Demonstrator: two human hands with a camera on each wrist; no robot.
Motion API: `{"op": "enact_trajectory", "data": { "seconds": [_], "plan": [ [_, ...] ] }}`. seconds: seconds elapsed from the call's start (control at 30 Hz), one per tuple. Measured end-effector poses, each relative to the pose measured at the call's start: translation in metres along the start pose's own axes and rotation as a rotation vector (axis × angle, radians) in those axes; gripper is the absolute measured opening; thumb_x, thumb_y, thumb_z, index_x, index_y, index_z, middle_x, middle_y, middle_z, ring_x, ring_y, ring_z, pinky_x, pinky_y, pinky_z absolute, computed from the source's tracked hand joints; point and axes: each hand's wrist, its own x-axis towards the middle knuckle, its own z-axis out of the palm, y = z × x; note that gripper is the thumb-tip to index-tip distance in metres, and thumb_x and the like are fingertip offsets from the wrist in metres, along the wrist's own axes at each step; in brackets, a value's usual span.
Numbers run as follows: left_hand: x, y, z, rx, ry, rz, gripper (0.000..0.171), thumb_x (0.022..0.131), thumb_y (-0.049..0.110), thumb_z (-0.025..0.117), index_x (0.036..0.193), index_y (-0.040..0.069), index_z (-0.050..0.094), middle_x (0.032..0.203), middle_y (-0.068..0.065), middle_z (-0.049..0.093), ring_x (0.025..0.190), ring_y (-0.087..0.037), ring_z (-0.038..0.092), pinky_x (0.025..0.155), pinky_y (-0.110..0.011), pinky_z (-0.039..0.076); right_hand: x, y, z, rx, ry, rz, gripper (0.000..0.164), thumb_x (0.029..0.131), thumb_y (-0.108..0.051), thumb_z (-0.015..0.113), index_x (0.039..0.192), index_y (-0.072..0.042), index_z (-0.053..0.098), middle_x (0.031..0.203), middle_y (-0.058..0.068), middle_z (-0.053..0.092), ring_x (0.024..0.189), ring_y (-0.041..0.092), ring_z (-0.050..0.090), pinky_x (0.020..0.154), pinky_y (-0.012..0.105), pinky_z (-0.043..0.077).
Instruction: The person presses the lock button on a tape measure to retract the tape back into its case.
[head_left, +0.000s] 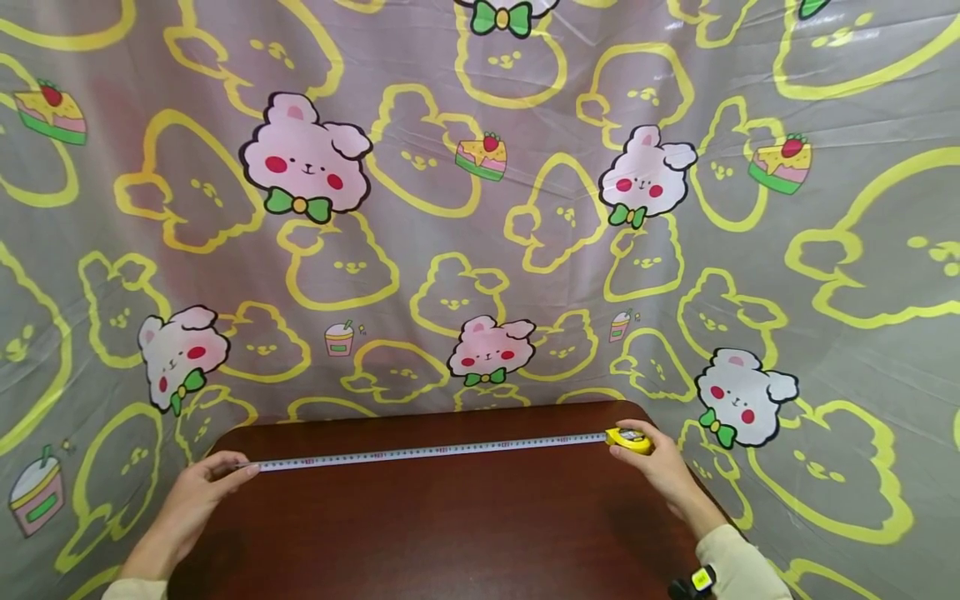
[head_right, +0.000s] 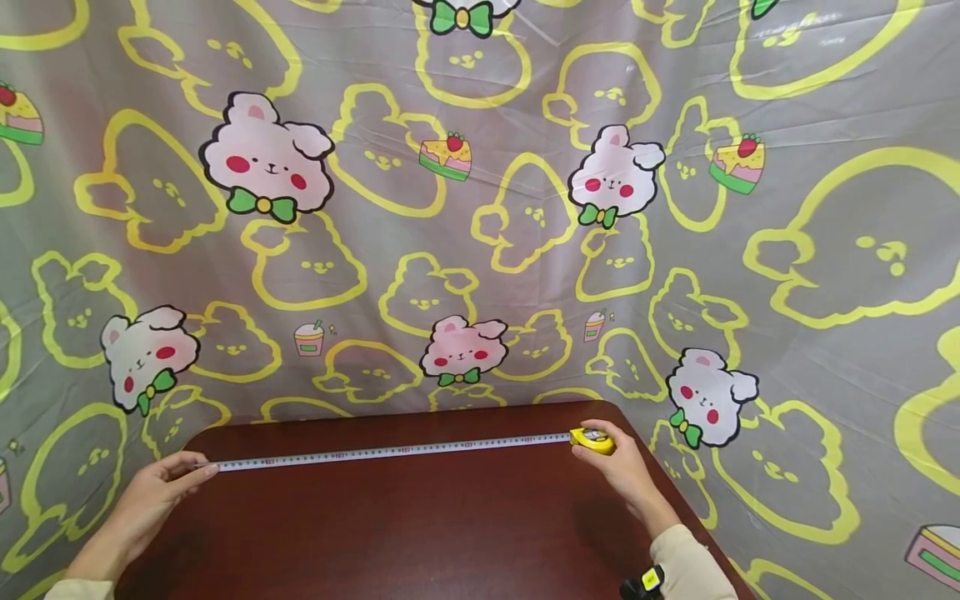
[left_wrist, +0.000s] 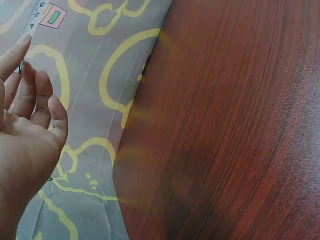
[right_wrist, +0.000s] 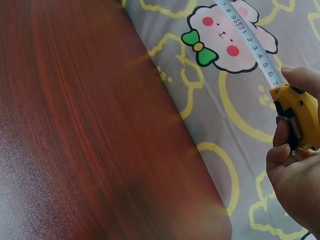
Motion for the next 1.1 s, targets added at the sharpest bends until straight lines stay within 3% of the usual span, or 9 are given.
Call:
{"op": "enact_trajectory", "data": {
  "seconds": [0.2, 0.8, 1.1],
  "plan": [
    [0.0, 0.001, 0.001, 0.004, -0.004, 0.008, 0.038, 0.099, 0.032, 0.074, 0.108, -0.004, 0.065, 0.09, 0.006, 0.063, 0.083, -0.014, 0.056, 0.074, -0.03, 0.048, 0.006, 0.018, 0.003, 0.005, 0.006, -0.006, 0.054, 0.092, -0.019, 0.082, 0.139, -0.005, 0.059, 0.126, 0.018, 0.057, 0.098, 0.023, 0.059, 0.079, 0.028, 0.051],
    [-0.002, -0.003, 0.008, -0.054, -0.01, -0.017, 0.033, 0.098, 0.029, 0.075, 0.106, -0.002, 0.066, 0.091, 0.006, 0.064, 0.084, -0.012, 0.059, 0.075, -0.032, 0.05, 0.005, 0.01, 0.016, 0.009, -0.01, -0.046, 0.048, 0.087, -0.019, 0.086, 0.129, -0.008, 0.065, 0.119, 0.016, 0.059, 0.099, 0.027, 0.057, 0.079, 0.03, 0.051],
    [-0.003, -0.001, 0.011, -0.066, -0.003, 0.016, 0.034, 0.099, 0.027, 0.074, 0.106, -0.005, 0.064, 0.089, 0.007, 0.064, 0.083, -0.012, 0.059, 0.074, -0.03, 0.05, 0.004, 0.007, 0.02, 0.035, -0.033, -0.048, 0.049, 0.088, -0.017, 0.085, 0.13, -0.007, 0.063, 0.119, 0.016, 0.058, 0.099, 0.027, 0.057, 0.078, 0.029, 0.052]
  ]
}}
